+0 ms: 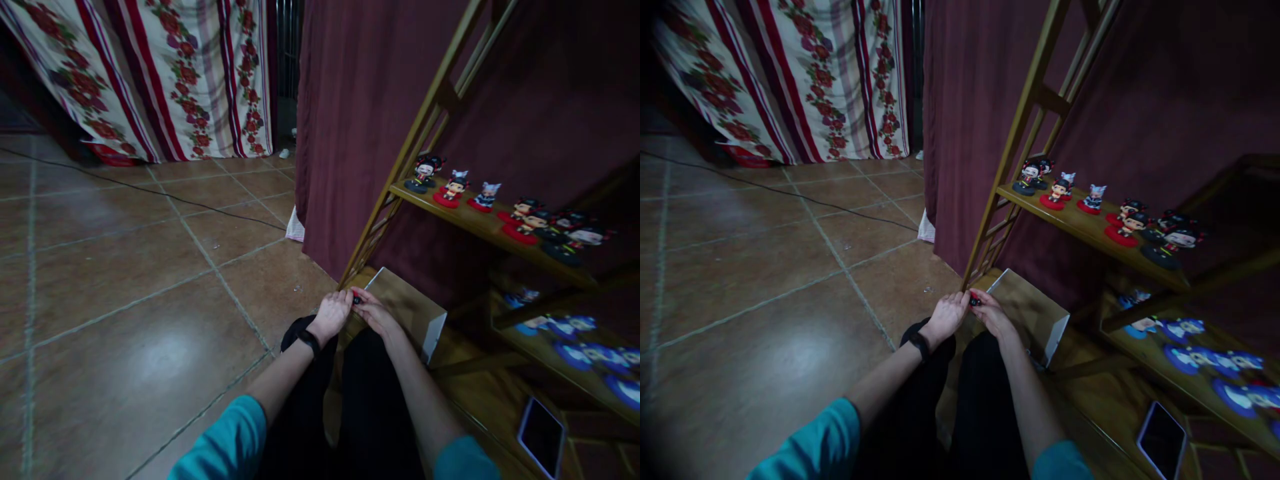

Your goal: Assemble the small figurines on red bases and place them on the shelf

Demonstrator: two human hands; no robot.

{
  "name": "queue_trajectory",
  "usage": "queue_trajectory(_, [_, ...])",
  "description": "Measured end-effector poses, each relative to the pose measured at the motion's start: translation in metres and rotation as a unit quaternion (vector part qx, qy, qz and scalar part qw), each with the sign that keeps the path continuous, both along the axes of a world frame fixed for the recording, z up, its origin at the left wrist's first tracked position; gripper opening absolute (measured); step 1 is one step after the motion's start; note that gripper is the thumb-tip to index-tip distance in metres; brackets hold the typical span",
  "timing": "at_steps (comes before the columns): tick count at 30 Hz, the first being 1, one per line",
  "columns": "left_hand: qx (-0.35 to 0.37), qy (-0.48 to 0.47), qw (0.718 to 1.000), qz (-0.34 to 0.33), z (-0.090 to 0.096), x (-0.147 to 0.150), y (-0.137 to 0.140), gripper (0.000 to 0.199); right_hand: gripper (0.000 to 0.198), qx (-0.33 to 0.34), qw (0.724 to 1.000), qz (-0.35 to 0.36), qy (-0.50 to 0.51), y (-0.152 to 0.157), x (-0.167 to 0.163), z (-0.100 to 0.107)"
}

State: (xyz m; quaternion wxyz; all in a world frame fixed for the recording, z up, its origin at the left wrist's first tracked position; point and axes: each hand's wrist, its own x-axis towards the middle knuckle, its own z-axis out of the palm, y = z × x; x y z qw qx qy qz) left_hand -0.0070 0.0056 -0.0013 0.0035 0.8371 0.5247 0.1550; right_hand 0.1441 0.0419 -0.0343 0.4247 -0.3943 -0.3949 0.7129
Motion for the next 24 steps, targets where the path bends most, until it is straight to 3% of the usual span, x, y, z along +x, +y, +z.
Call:
queue_trajectory(9, [0.072,0.032,0.997,-0.001,-0.013,0.002,-0.001,0.035,0.049,0.008,1.0,0.004,-0.023,0.001,0.002,0.0])
queue_trajectory(24, [0.079,0.049,0.996,-0.005,-0.011,0.004,-0.007,0.034,0.05,0.029,0.998,0.009,-0.049,0.001,0.003,-0.003])
